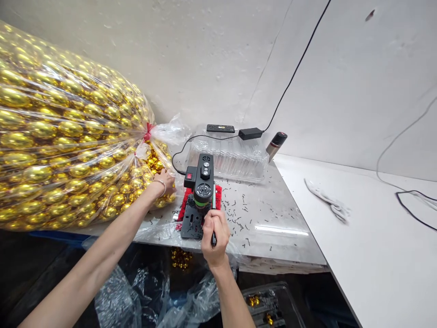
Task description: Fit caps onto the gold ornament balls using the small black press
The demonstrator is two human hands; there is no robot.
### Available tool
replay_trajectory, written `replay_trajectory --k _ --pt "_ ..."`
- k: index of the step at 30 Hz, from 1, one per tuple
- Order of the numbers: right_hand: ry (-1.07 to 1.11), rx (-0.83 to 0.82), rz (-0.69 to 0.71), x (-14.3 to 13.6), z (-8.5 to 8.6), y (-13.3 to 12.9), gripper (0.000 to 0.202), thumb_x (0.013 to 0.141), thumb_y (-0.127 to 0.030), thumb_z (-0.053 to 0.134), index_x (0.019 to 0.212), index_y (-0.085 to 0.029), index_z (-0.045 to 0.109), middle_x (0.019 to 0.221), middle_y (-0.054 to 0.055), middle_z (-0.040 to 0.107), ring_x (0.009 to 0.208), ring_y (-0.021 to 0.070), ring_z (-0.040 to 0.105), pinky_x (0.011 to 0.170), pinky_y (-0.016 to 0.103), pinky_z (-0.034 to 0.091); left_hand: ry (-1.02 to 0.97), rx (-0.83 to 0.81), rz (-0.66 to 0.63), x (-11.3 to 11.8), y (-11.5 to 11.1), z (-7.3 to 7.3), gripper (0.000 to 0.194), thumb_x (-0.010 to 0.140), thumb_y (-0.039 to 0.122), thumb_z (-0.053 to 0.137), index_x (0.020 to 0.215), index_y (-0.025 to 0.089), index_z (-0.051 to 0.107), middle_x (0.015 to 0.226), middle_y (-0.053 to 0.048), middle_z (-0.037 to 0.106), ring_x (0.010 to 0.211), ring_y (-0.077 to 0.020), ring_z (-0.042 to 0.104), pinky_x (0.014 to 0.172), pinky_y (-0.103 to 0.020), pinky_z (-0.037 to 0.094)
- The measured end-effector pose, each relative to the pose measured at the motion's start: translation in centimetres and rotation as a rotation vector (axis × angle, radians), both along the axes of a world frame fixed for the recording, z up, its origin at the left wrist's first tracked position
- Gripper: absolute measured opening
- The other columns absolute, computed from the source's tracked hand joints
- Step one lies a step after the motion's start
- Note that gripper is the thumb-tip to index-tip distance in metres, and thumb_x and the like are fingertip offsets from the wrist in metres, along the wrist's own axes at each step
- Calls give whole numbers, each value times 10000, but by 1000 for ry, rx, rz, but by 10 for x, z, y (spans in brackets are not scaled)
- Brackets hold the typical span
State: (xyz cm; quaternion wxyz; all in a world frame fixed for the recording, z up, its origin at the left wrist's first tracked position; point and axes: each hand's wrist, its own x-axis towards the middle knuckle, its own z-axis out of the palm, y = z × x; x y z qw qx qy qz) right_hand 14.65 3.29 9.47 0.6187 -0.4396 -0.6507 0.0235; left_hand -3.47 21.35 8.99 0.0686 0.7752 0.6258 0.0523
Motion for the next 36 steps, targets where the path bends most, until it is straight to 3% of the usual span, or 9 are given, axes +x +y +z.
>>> replay_trajectory --k 4,7,12,15,18,21,28,32,36 --pt "-10 14 19 1 -1 1 275 882 -50 380 661 -193 460 677 8 498 702 128 512 606 271 403 -30 -81 -55 -6 5 5 239 586 192 804 633 78 600 755 -82 652 963 -270 592 832 -379 459" --pt "-8 18 23 1 -2 1 276 882 -48 381 660 -192 458 673 5 493 697 126 506 604 268 404 -84 -121 -90 -9 4 5 159 703 182 730 683 90 601 726 -18 639 834 -176 620 792 -337 479" --pt "-20 25 11 1 -3 2 272 882 -48 382 668 -192 467 667 2 495 698 126 510 607 267 403 -263 -154 -80 -11 6 9 113 607 99 722 601 138 616 580 -7 619 728 -175 638 713 -241 463" --pt "-37 25 10 2 -2 2 273 885 -59 381 663 -195 463 665 4 498 709 134 520 611 275 406 -403 -142 -48 -16 0 19 77 697 193 653 763 158 674 625 -9 647 668 -173 647 644 -230 471" --pt "-42 32 9 2 -2 2 274 885 -59 381 663 -196 467 657 3 497 711 137 525 609 276 405 -877 -173 20 -23 -21 29 349 804 294 566 1118 154 622 871 -45 681 723 -153 659 601 -218 478" --pt "-35 27 3 2 -2 1 274 884 -61 383 664 -195 476 665 3 502 692 133 521 603 277 402 -1489 -385 92 -29 -56 31 478 789 290 615 1251 185 561 994 -72 671 756 -141 650 547 -191 467" --pt "-36 15 -6 2 -3 1 280 885 -68 380 655 -197 473 661 5 504 710 142 526 622 287 409 -1900 -778 313 -14 -120 -3 346 816 207 601 1159 168 622 964 -89 690 726 -148 672 473 -166 485" --pt "-61 20 -5 3 1 0 274 882 -54 384 665 -197 470 663 3 500 721 138 525 635 284 413 -1954 -832 516 8 -131 -29 202 749 152 667 950 132 659 879 -63 687 707 -154 687 494 -169 513" --pt "-75 -1 -7 4 9 0 261 888 -73 390 676 -198 479 676 10 515 725 144 540 640 293 417 -1954 -856 451 24 -133 -41 392 716 129 709 1097 177 628 928 -52 696 695 -114 676 512 -139 499"
